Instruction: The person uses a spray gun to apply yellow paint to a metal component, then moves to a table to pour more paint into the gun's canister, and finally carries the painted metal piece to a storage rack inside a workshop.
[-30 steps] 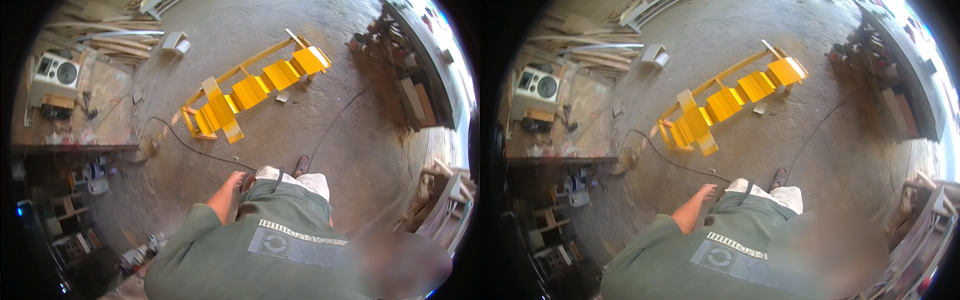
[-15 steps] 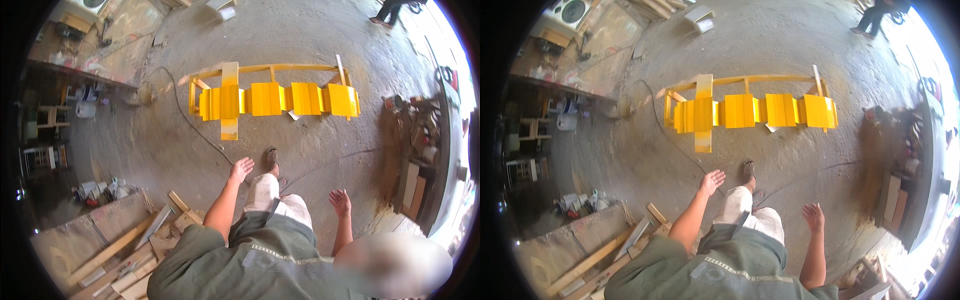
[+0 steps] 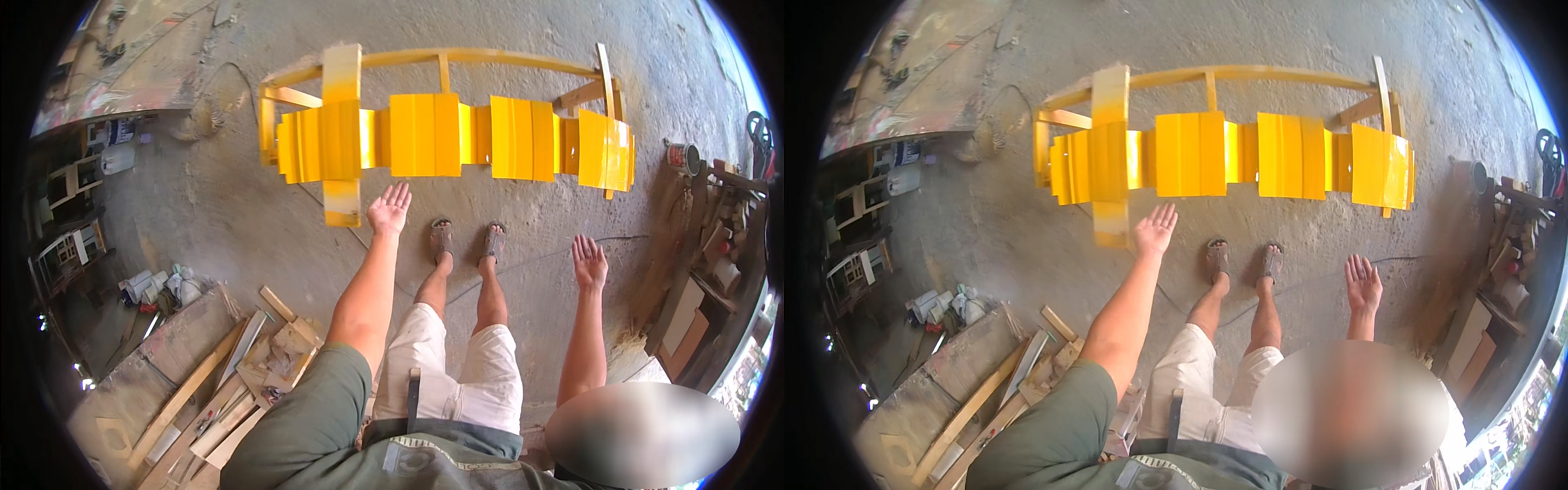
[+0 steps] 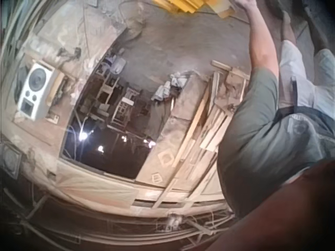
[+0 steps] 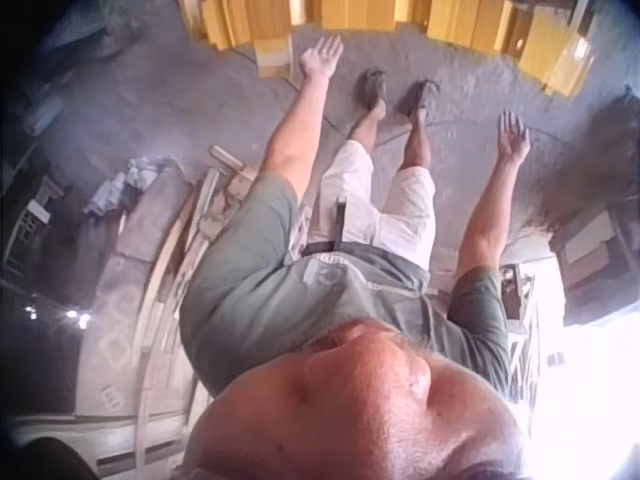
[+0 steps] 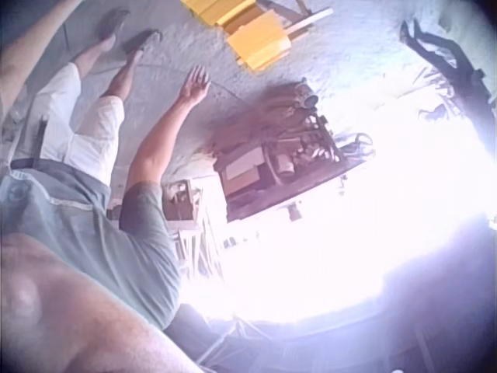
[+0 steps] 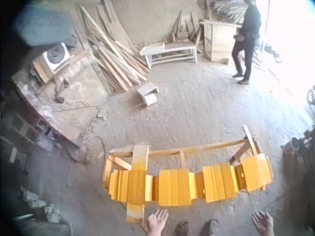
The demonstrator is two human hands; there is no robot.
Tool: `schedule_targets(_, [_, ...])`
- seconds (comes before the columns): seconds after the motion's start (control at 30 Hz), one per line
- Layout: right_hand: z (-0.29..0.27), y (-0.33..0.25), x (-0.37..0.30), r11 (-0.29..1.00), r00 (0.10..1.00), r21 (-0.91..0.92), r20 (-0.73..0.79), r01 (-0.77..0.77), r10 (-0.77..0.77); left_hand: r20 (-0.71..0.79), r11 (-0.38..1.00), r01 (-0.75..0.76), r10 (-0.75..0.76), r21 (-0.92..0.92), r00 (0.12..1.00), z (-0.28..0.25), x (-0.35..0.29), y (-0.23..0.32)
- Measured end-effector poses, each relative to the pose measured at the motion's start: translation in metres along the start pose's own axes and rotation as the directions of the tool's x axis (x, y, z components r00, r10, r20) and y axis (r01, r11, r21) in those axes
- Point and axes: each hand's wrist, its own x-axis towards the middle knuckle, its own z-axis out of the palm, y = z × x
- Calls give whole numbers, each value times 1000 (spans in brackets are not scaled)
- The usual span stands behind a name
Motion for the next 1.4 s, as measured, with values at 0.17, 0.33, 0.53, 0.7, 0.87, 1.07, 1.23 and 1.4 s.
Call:
schedule_targets(0.17, [21, 25, 91, 999, 1000, 38, 6, 28, -28, 249, 983, 78, -34, -168, 968, -23, 64, -11])
schedule_targets(0.33, [24, 32, 153, 997, 992, 78, 123, 29, -39, 552, 991, 115, -58, -70, 832, -23, 82, -20])
schedule_targets(0.53, [33, 32, 196, 999, 952, -36, 304, 39, -26, 589, 991, 127, -86, -29, 804, -16, 84, -35])
schedule_targets(0.7, [59, 40, 197, 994, 921, 110, 387, 8, -50, 553, 992, 126, -96, -16, 828, -15, 94, -27])
schedule_targets(0.87, [52, 29, 220, 989, 892, 135, 439, 56, -110, 624, 965, 259, -225, 37, 748, 6, 92, -29])
schedule_targets(1.07, [42, 24, 248, 986, 838, 166, 534, 26, -112, 593, 980, 195, -186, 50, 784, 24, 87, -30])
schedule_targets(1.23, [47, 23, 268, 974, 730, 211, 678, -79, -87, 574, 991, 131, -129, 38, 809, 26, 100, -24])
schedule_targets(1.4, [57, 26, 261, 983, 764, 177, 626, 54, -155, 607, 992, 49, -112, 120, 787, 24, 99, -20])
